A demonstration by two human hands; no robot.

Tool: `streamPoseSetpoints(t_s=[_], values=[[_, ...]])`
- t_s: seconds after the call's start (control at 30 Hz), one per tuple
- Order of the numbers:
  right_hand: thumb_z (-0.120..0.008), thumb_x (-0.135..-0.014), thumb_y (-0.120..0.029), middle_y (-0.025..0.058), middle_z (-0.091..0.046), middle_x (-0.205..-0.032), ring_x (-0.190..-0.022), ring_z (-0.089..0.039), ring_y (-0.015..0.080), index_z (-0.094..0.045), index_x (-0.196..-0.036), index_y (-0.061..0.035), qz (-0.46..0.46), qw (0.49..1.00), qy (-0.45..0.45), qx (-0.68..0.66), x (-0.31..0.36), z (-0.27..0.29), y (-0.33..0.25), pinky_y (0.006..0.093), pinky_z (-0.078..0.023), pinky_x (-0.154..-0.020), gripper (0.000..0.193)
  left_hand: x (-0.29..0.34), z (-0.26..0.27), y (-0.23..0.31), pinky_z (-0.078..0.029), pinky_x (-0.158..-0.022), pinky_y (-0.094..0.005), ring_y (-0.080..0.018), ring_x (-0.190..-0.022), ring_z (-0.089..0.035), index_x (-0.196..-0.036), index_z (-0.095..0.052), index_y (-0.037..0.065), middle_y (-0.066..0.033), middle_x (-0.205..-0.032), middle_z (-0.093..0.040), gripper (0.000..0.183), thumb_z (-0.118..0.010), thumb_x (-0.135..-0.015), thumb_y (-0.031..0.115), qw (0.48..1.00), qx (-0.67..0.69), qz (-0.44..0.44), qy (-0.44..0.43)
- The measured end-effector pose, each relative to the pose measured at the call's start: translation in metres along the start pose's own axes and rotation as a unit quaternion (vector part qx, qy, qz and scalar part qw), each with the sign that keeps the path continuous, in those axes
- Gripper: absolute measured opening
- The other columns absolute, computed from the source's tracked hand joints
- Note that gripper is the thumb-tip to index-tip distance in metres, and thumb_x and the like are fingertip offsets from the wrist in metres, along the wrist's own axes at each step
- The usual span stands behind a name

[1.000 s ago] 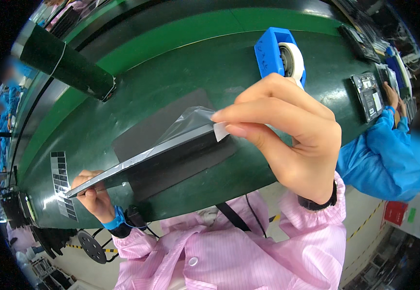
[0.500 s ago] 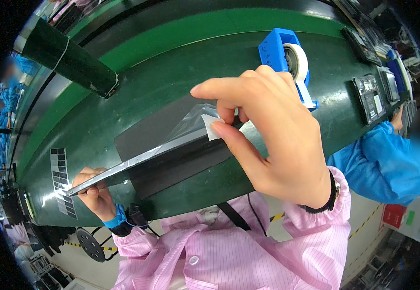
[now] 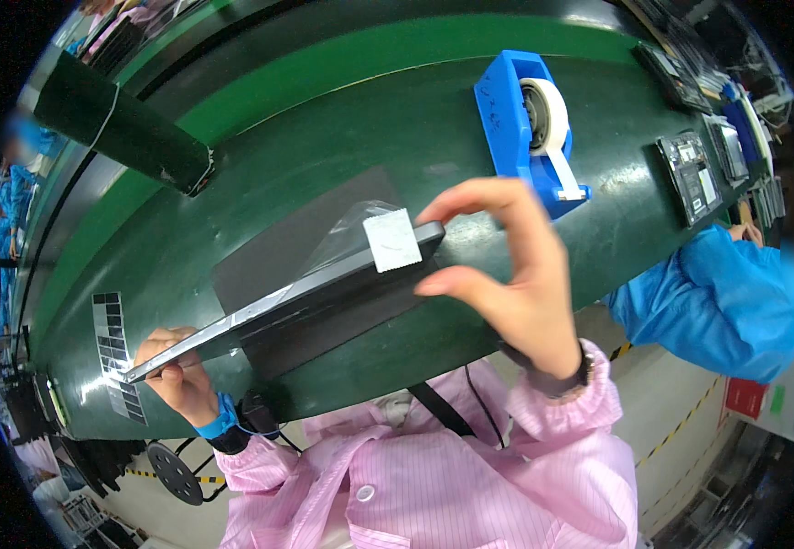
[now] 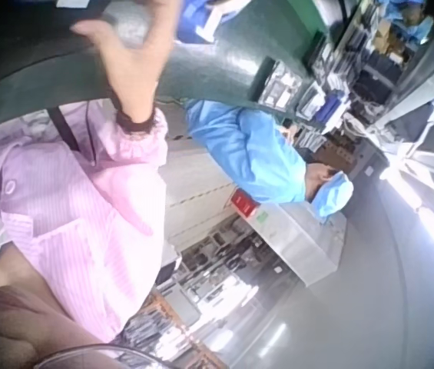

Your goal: The worker is applying protective tape and inspecting the screen of tablet computer components on an industrial assembly line.

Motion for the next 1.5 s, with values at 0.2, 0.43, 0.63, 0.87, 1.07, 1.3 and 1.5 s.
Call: streamPoseSetpoints(t_s=[0.2, 0.43, 0.63, 0.87, 1.07, 1.3, 1.5], values=[[-0.079, -0.057, -0.017, 0.0075, -0.06, -0.073, -0.062, -0.056, 0.0209, -0.06, -0.085, -0.0019, 0.086, 0.976, 0.06, 0.192, 0.009, -0.018, 0.0, 0.0276, -0.042, -0.057, 0.037, 0.003, 0.008, -0.005, -0.054, -0.065, -0.0475, -0.0355, -0.071, -0.064, -0.083, -0.059, 0.001, -0.0169, -0.075, -0.062, 0.042, -0.07, -0.071, 0.04, 1.0, -0.023, 0.011, -0.005], [-0.076, -0.057, -0.01, 0.0057, -0.062, -0.077, -0.061, -0.059, 0.0165, -0.061, -0.075, -0.0014, 0.148, 0.965, 0.047, 0.21, 0.006, -0.013, -0.007, 0.0236, -0.044, -0.052, 0.026, 0.006, -0.002, -0.001, -0.053, -0.068, -0.0508, -0.0427, -0.079, -0.062, -0.106, -0.047, 0.003, -0.024, -0.097, -0.059, 0.06, -0.075, -0.064, 0.036, 0.998, -0.029, 0.017, -0.046], [-0.07, -0.057, 0.0, 0.0089, -0.063, -0.089, -0.072, -0.062, 0.0182, -0.06, -0.074, 0.0013, 0.13, 0.969, 0.037, 0.208, 0.005, -0.014, -0.007, 0.025, -0.048, -0.06, 0.02, 0.013, 0.003, -0.006, -0.053, -0.07, -0.0521, -0.0361, -0.075, -0.064, -0.113, -0.039, -0.001, -0.0227, -0.081, -0.063, 0.054, -0.072, -0.072, 0.014, 0.995, -0.001, 0.091, -0.031], [-0.075, -0.057, -0.008, 0.011, -0.059, -0.105, -0.081, -0.062, 0.0194, -0.062, -0.095, 0.0006, 0.046, 0.998, 0.001, 0.033, -0.003, -0.007, -0.004, 0.0289, -0.046, -0.075, 0.041, 0.026, 0.023, -0.011, -0.042, -0.067, -0.0243, -0.0133, -0.07, -0.054, -0.108, -0.044, 0.003, -0.0102, -0.084, -0.059, 0.06, -0.078, -0.061, 0.013, 0.992, -0.037, 0.102, 0.065], [-0.061, -0.077, -0.023, 0.0204, -0.053, -0.109, -0.098, -0.05, 0.0281, -0.065, -0.091, -0.0019, 0.172, 0.982, -0.053, 0.063, -0.011, 0.006, -0.037, 0.0399, -0.035, -0.089, 0.026, 0.021, 0.016, -0.007, -0.044, -0.07, -0.0265, -0.0171, -0.071, -0.057, -0.11, -0.043, 0.004, -0.0105, -0.081, -0.059, 0.057, -0.075, -0.063, 0.012, 0.993, -0.039, 0.088, 0.067], [-0.067, -0.062, -0.011, 0.018, -0.059, -0.102, -0.097, -0.052, 0.0257, -0.07, -0.08, -0.0022, 0.068, 0.99, -0.093, 0.084, -0.025, -0.017, -0.032, 0.0357, -0.036, -0.086, 0.02, 0.021, 0.014, -0.007, -0.046, -0.072, -0.0297, -0.0196, -0.072, -0.059, -0.106, -0.042, 0.004, -0.0124, -0.08, -0.06, 0.055, -0.075, -0.064, 0.012, 0.995, -0.033, 0.086, 0.036], [-0.068, -0.06, -0.011, 0.0156, -0.062, -0.096, -0.094, -0.052, 0.0254, -0.07, -0.077, -0.0027, 0.057, 0.986, -0.119, 0.099, -0.022, -0.016, -0.031, 0.0366, -0.038, -0.084, 0.019, 0.017, 0.004, -0.002, -0.049, -0.074, -0.0334, -0.0262, -0.075, -0.063, -0.106, -0.04, 0.006, -0.0164, -0.081, -0.063, 0.055, -0.076, -0.066, 0.017, 0.995, -0.047, 0.088, 0.024]])
Point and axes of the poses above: each hand's wrist, its own x-axis away from the middle knuckle, its own z-axis out of the back of the hand, y = z × x, the point moved 7 cm from there along -x, towards the middle knuckle
